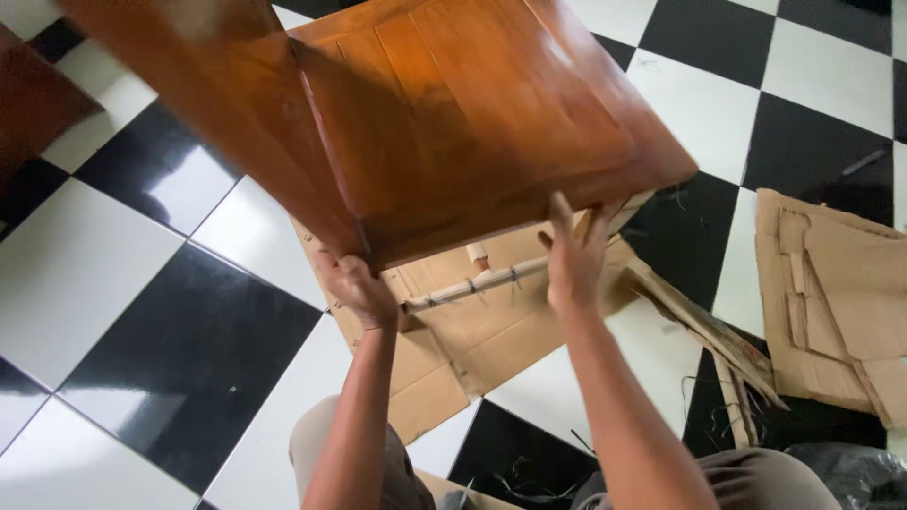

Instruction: Wrapping a wooden chair leg with cardboard and securing it with plastic ties

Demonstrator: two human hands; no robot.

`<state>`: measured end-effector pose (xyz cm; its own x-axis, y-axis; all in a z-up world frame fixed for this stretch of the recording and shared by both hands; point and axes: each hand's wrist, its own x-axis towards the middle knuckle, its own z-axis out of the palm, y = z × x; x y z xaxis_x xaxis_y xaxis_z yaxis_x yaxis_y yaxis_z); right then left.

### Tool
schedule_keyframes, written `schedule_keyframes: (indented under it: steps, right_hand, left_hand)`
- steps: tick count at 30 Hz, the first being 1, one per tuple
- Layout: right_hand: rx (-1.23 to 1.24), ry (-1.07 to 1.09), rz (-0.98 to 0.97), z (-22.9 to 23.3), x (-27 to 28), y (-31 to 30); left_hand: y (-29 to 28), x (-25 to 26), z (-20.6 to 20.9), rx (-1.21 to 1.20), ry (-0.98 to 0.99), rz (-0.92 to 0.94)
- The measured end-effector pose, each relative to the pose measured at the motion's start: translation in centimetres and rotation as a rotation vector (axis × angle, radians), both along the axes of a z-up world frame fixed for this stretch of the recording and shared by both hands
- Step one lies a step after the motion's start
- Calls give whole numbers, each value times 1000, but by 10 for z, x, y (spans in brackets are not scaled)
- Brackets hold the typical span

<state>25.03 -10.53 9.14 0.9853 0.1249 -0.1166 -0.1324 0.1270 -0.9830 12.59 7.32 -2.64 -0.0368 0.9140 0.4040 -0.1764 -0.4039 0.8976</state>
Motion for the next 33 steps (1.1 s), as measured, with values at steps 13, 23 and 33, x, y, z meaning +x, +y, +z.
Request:
schedule_keyframes:
  steps: [13, 23, 33]
  right_hand:
    - [-71, -8, 325, -21, 85, -28]
    - [-172, 108, 277, -21, 120, -48]
    - [-338, 25, 208, -3, 129, -67]
  left_hand:
    - [-34, 4, 35, -240, -197, -236]
    - [-90, 6, 31, -286, -157, -226]
    - [-150, -4, 24, -183, -63, -373]
